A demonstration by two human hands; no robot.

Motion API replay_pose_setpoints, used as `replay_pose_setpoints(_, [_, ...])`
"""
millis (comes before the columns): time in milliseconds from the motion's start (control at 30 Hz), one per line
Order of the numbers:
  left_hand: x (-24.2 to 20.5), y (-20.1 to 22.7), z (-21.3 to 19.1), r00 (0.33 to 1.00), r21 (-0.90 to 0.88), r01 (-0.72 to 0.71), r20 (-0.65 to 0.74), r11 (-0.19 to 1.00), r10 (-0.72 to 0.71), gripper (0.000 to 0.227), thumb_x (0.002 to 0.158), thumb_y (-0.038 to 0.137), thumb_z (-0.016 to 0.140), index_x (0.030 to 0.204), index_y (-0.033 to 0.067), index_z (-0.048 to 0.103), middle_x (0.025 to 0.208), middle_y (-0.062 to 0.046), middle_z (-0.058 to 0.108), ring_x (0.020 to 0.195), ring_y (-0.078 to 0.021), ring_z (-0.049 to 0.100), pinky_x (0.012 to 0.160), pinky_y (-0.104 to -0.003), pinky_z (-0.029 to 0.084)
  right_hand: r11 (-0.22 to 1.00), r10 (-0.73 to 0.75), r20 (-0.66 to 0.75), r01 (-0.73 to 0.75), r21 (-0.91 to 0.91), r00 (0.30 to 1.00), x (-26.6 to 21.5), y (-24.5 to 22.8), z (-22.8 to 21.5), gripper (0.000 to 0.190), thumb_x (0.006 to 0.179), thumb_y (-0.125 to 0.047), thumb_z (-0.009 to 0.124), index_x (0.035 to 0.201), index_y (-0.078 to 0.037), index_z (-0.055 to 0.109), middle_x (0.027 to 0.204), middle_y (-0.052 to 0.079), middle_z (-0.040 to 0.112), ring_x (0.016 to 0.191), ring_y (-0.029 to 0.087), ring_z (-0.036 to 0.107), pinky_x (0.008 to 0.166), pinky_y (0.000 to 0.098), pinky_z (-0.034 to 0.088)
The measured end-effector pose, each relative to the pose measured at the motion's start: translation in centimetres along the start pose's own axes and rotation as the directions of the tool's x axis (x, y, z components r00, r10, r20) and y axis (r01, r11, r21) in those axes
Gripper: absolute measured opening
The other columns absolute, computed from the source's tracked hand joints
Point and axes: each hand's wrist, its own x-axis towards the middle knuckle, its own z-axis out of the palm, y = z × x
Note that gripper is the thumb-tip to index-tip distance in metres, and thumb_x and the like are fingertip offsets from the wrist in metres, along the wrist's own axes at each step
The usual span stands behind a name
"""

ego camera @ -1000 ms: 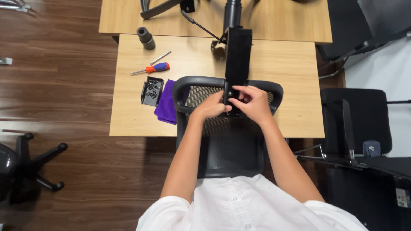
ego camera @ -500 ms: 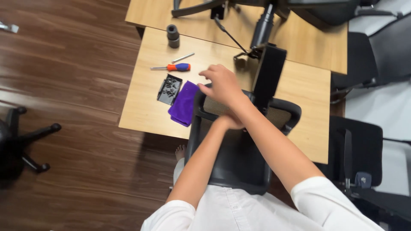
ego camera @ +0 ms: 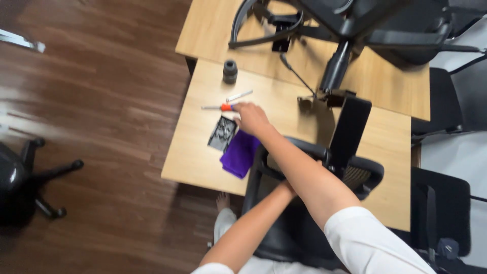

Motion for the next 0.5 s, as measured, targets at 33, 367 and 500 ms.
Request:
replay_pose_setpoints(33, [0.0, 0.6, -0.8, 1.000, 0.005, -0.012, 0.006, 1.000, 0.012, 0.060, 0.084, 0.045, 0.070, 0.132, 0.0079, 0.062, 0.138, -0.016, 0.062, 0.129, -0.0303, 0.057, 0.104, -0.043, 0.044, 1.000, 0.001, -0.013, -0.001, -0.003, 1.000, 0.9, 0.6, -0.2, 0.037, 0.084, -0.021, 0.076, 0.119, -0.013, 0.071, 0.119, 0.010, 0.070, 0.106, 0.036, 0.064, 0.089, 0.0472, 0.053])
replay_pose_setpoints(367, [-0.9, 2.5, -2.6, 0.979, -0.019, 0.030, 0.204, 0.999, -0.025, 0.061, 0.090, 0.051, 0.062, 0.134, 0.0097, 0.063, 0.142, -0.017, 0.061, 0.132, -0.0333, 0.055, 0.105, -0.043, 0.044, 0.990, 0.021, 0.448, 0.044, -0.136, 0.894, 6.7, 5.0, 1.4, 0.028, 0.084, -0.028, 0.076, 0.105, -0.011, 0.072, 0.106, 0.011, 0.072, 0.103, 0.032, 0.069, 0.089, 0.0444, 0.055])
replay_pose_setpoints(500, [-0.2, 1.9, -2.9, 0.969, -0.006, 0.025, 0.248, 1.000, -0.023, 0.058, 0.092, 0.049, 0.060, 0.133, 0.0085, 0.064, 0.139, -0.017, 0.064, 0.127, -0.0331, 0.059, 0.104, -0.044, 0.047, 0.985, 0.012, 0.460, 0.068, -0.157, 0.888, 7.8, 7.3, 5.6, 0.025, 0.083, -0.028, 0.077, 0.098, -0.009, 0.073, 0.100, 0.013, 0.071, 0.099, 0.033, 0.069, 0.085, 0.0446, 0.056])
